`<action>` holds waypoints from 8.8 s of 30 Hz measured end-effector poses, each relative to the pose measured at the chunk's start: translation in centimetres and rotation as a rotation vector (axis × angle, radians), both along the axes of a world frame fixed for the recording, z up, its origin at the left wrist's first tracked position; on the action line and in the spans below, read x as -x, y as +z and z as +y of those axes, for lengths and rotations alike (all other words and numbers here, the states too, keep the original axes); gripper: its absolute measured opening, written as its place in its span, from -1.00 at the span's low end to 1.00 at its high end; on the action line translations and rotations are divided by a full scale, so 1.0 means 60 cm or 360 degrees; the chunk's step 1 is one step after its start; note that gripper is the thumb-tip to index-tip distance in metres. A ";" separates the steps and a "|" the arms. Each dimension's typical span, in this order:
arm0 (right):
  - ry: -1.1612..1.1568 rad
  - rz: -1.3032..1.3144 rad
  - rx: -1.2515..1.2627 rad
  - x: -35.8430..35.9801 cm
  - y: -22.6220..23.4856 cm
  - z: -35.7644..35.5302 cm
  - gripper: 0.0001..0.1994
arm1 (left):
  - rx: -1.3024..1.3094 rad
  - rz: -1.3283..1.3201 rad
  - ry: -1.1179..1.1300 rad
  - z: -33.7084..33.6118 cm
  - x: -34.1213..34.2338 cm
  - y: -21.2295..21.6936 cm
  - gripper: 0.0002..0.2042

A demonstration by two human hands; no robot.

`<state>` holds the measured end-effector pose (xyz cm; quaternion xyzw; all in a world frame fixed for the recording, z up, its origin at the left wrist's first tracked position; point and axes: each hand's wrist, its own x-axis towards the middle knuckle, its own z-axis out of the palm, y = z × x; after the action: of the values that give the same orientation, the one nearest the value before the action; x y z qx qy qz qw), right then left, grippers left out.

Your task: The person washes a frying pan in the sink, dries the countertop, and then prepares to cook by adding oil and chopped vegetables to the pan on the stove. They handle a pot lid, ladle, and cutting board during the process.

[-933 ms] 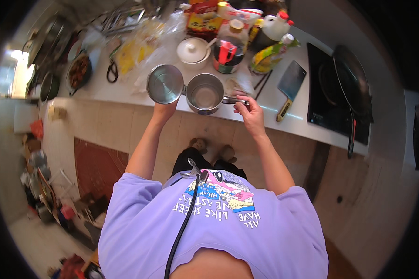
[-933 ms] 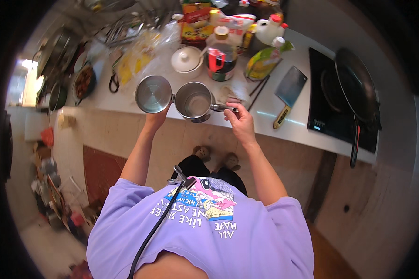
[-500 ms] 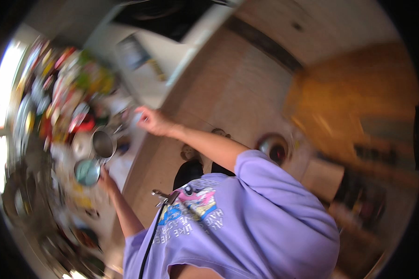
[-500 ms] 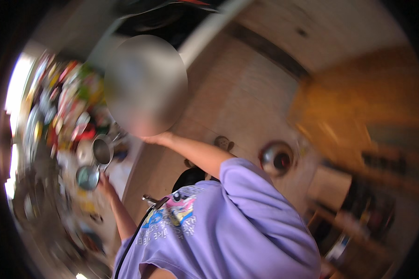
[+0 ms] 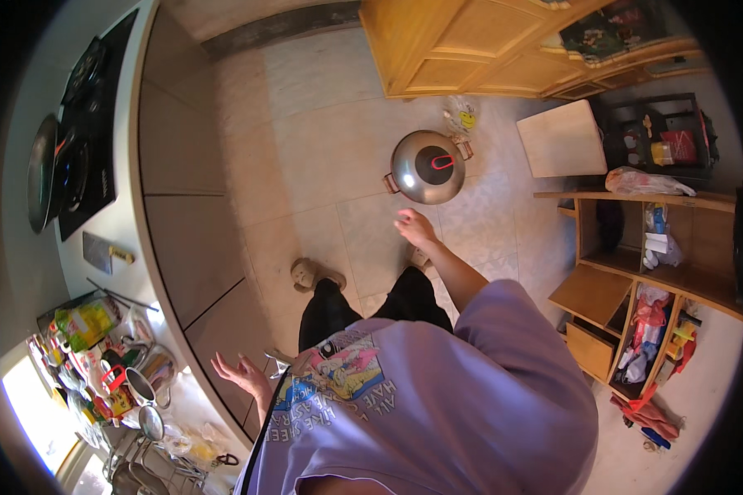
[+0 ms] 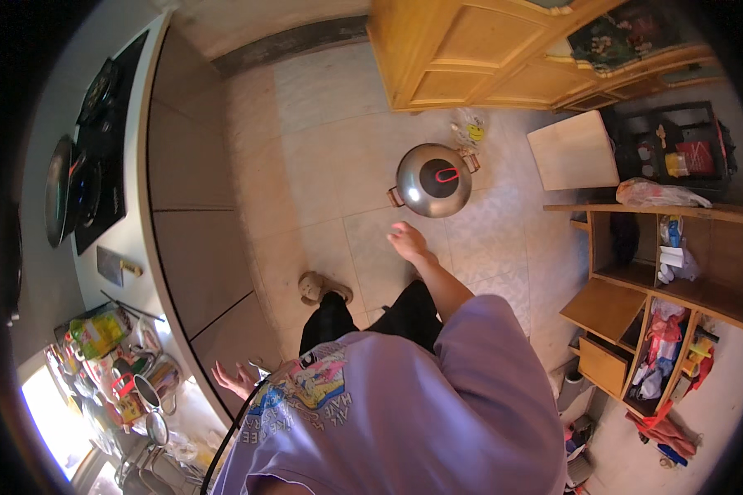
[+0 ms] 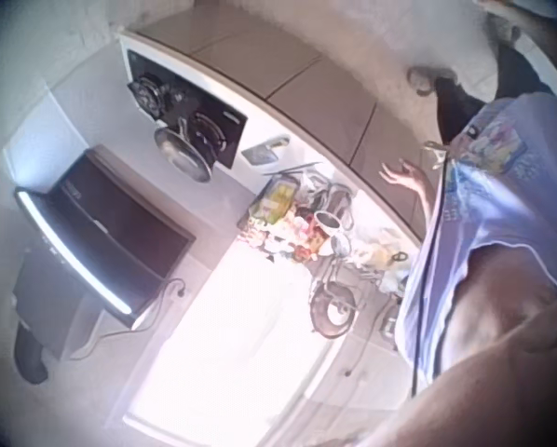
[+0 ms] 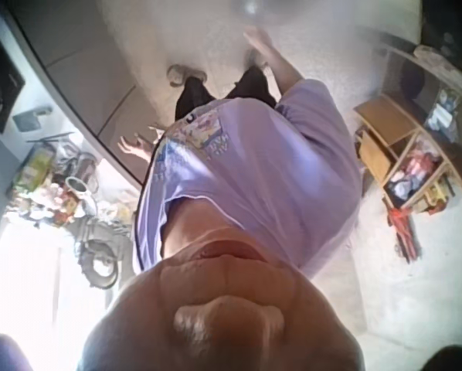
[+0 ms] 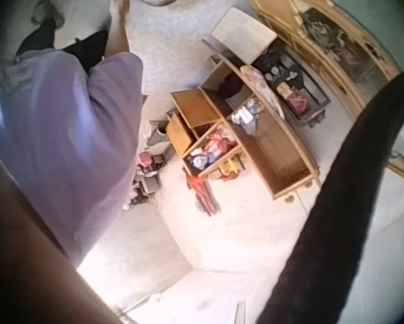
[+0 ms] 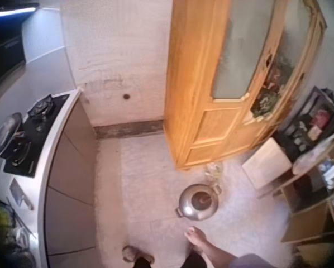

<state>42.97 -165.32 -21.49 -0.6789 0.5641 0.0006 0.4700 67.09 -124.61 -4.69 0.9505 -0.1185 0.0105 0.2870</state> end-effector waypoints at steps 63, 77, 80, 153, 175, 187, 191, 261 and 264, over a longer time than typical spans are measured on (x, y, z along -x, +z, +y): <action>0.0622 -0.1058 -0.2110 0.002 0.163 -0.192 -0.58 | 0.1087 0.1071 0.0735 -0.177 0.495 0.021 -0.59; 0.1594 -0.0530 -0.2740 -0.176 0.324 0.438 -0.60 | 0.2916 0.0650 0.0737 0.064 0.575 0.166 -0.47; 0.1664 -0.0484 -0.2793 -0.196 0.333 0.578 -0.60 | 0.2999 0.0559 0.0870 0.153 0.554 0.193 -0.44; 0.3843 -0.1681 0.0325 0.016 0.529 1.699 -0.60 | 0.2734 0.0369 0.2426 0.897 0.854 -0.004 -0.58; 0.1173 -0.1073 -0.1843 0.182 0.530 0.657 -0.66 | 0.1715 0.1377 0.0880 0.567 0.538 0.016 -0.70; 0.0346 -0.1138 -0.1157 0.410 0.451 0.341 -0.69 | 0.1455 0.1585 0.0525 0.178 0.486 0.050 -0.44; 0.0230 -0.1196 -0.1071 0.384 0.444 0.288 -0.69 | 0.1471 0.1581 0.0502 0.117 0.421 0.052 -0.30; -0.0962 -0.0993 -0.0560 0.329 0.138 0.056 -0.69 | 0.2059 0.1749 -0.0533 -0.283 0.018 -0.121 -0.71; -0.1089 -0.0882 -0.0449 0.337 0.020 0.014 -0.70 | 0.2038 0.1926 -0.0656 -0.370 0.053 -0.225 -0.75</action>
<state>22.73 -164.51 -20.31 -0.3576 0.6031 -0.2593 0.6641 63.89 -146.81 -18.19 0.4119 -0.0868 -0.4789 0.7704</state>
